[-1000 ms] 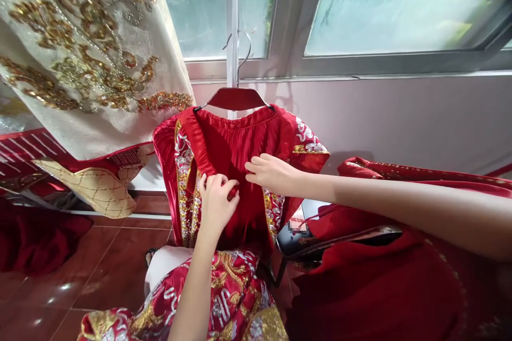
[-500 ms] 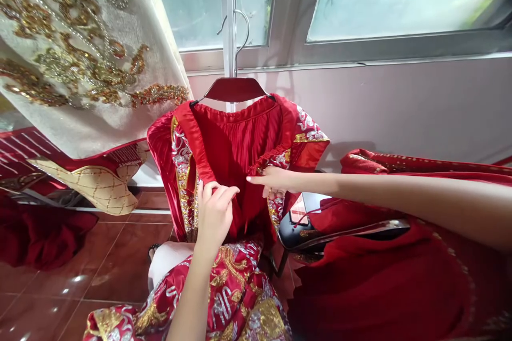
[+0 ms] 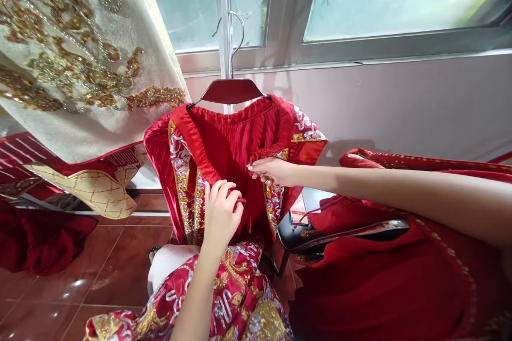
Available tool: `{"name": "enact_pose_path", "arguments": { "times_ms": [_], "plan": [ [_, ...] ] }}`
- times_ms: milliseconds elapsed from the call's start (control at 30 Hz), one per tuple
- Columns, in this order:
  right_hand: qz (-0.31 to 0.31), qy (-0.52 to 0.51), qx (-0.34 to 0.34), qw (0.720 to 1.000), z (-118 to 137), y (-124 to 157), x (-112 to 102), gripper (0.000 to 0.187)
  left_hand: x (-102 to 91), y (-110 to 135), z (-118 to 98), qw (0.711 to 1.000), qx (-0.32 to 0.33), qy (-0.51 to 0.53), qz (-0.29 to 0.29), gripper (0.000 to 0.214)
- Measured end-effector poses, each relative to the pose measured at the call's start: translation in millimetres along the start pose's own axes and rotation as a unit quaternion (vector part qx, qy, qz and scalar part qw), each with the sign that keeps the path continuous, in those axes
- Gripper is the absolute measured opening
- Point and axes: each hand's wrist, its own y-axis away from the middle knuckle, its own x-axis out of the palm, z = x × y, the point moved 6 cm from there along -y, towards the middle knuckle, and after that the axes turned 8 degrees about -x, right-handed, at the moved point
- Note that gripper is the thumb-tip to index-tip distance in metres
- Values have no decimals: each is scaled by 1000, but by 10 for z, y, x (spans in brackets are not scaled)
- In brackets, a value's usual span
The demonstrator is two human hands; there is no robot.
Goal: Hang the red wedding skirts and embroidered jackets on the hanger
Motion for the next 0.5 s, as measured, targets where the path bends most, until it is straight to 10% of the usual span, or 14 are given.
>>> {"name": "enact_pose_path", "arguments": {
  "times_ms": [333,500],
  "plan": [
    [263,-58,-31,963,39,182,391,28,44,31,41,991,-25,128,-19,13],
    [287,-27,-71,955,89,269,482,34,-10,31,85,981,-73,161,-78,7]
  ]
}}
